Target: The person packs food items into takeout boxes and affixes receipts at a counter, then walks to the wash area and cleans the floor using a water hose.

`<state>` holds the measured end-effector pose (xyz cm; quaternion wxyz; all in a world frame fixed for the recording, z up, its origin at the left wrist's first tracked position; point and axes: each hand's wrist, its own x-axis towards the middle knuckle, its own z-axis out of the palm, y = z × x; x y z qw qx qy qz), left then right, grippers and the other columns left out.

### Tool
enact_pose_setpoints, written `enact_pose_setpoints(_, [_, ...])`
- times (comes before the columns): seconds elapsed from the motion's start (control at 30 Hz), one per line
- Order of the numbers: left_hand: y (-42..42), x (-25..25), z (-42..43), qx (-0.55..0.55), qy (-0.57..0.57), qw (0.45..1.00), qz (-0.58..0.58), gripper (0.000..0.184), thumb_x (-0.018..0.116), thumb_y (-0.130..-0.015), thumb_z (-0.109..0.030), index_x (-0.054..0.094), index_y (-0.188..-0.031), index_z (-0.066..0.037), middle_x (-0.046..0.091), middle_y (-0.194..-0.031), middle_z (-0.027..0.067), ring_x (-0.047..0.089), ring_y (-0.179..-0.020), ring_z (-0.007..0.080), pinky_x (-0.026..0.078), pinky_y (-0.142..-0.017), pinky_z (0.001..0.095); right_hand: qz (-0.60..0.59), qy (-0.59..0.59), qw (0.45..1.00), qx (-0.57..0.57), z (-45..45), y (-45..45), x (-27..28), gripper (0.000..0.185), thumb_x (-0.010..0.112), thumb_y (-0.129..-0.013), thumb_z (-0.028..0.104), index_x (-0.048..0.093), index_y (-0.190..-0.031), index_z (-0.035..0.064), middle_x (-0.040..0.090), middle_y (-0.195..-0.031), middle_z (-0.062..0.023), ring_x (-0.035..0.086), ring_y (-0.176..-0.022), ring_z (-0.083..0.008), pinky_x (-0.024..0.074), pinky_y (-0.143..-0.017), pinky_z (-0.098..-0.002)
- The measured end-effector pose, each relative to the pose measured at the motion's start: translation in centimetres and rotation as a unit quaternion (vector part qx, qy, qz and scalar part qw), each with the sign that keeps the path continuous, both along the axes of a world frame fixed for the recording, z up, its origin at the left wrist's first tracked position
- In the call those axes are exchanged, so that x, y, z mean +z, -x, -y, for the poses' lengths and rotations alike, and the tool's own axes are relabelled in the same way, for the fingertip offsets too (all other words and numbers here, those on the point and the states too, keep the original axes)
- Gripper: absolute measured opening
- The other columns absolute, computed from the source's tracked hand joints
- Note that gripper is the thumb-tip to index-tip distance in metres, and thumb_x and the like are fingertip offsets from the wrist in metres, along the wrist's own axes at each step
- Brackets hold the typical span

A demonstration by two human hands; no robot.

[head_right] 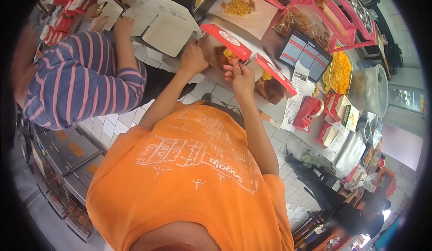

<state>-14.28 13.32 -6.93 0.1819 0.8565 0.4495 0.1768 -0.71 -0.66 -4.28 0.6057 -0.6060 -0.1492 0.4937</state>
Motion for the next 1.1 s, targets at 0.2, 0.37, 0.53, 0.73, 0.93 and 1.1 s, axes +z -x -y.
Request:
enact_pose_setpoints(0.2, [-1.7, 0.0, -0.3, 0.051, -0.008, 0.996, -0.077, 0.066, 0.075, -0.069, -0.028, 0.052, -0.127, -0.005, 0.060, -0.106, 0.0235, 0.066, -0.090, 0.0388, 0.054, -0.073, 0.0466, 0.021, -0.019, 0.999, -0.020, -0.1, 2.5, 0.9, 0.034, 0.044, -0.105, 0.020, 0.059, -0.119, -0.0072, 0.070, -0.100, -0.0144, 0.066, -0.073, -0.0127, 0.0537, -0.063, -0.0249])
enact_pose_setpoints(0.37, [-1.6, -0.5, -0.8, 0.032, 0.021, 0.995, -0.097, 0.068, 0.075, -0.067, -0.035, 0.055, -0.126, -0.008, 0.062, -0.107, 0.0224, 0.067, -0.089, 0.0389, 0.054, -0.075, 0.0480, 0.084, 0.019, 0.996, -0.035, 0.3, 1.8, 1.8, 0.036, 0.046, -0.104, 0.023, 0.060, -0.118, -0.0067, 0.071, -0.093, -0.0133, 0.066, -0.068, -0.0133, 0.0531, -0.061, -0.0244])
enact_pose_setpoints(0.53, [0.0, -1.9, -2.1, 0.000, 0.073, 0.995, 0.062, 0.039, 0.066, -0.076, -0.020, 0.065, -0.113, -0.008, 0.066, -0.099, 0.0228, 0.066, -0.088, 0.0408, 0.053, -0.078, 0.0473, 0.373, 0.038, 0.926, 0.036, -0.6, 2.7, 0.6, 0.029, 0.055, -0.097, 0.016, 0.062, -0.115, -0.0068, 0.071, -0.087, -0.0181, 0.069, -0.061, -0.0198, 0.0537, -0.056, -0.0286])
enact_pose_setpoints(0.73, [0.9, -1.8, -2.0, -0.009, 0.103, 0.979, 0.176, 0.032, 0.057, -0.079, -0.006, 0.067, -0.109, -0.006, 0.066, -0.095, 0.0217, 0.063, -0.089, 0.0426, 0.051, -0.080, 0.0486, 0.779, 0.103, 0.596, 0.163, -1.7, 2.1, -2.3, 0.036, 0.054, -0.084, 0.005, 0.060, -0.119, -0.0024, 0.067, -0.073, -0.0140, 0.068, -0.060, -0.0308, 0.0541, -0.054, -0.0399])
enact_pose_setpoints(0.93, [2.8, -0.9, 2.1, -0.007, 0.009, 0.990, 0.141, 0.032, 0.060, -0.093, -0.023, 0.063, -0.123, -0.014, 0.065, -0.104, 0.0202, 0.062, -0.094, 0.0413, 0.050, -0.080, 0.0463, 0.653, -0.024, 0.751, 0.093, 1.6, 1.0, 1.1, 0.022, 0.052, -0.092, 0.010, 0.063, -0.109, 0.0014, 0.070, -0.081, -0.0142, 0.067, -0.058, -0.0208, 0.0502, -0.052, -0.0360])
enact_pose_setpoints(1.1, [7.6, -4.0, 9.1, -0.097, -0.030, 0.974, 0.202, 0.035, 0.063, -0.092, -0.011, 0.065, -0.126, -0.015, 0.069, -0.107, 0.0116, 0.067, -0.091, 0.0274, 0.053, -0.072, 0.0355, 0.376, 0.026, 0.916, -0.134, 11.4, -2.0, 7.6, 0.022, 0.052, -0.100, 0.019, 0.068, -0.104, 0.0047, 0.069, -0.072, -0.0052, 0.062, -0.053, -0.0138, 0.0480, -0.052, -0.0303])
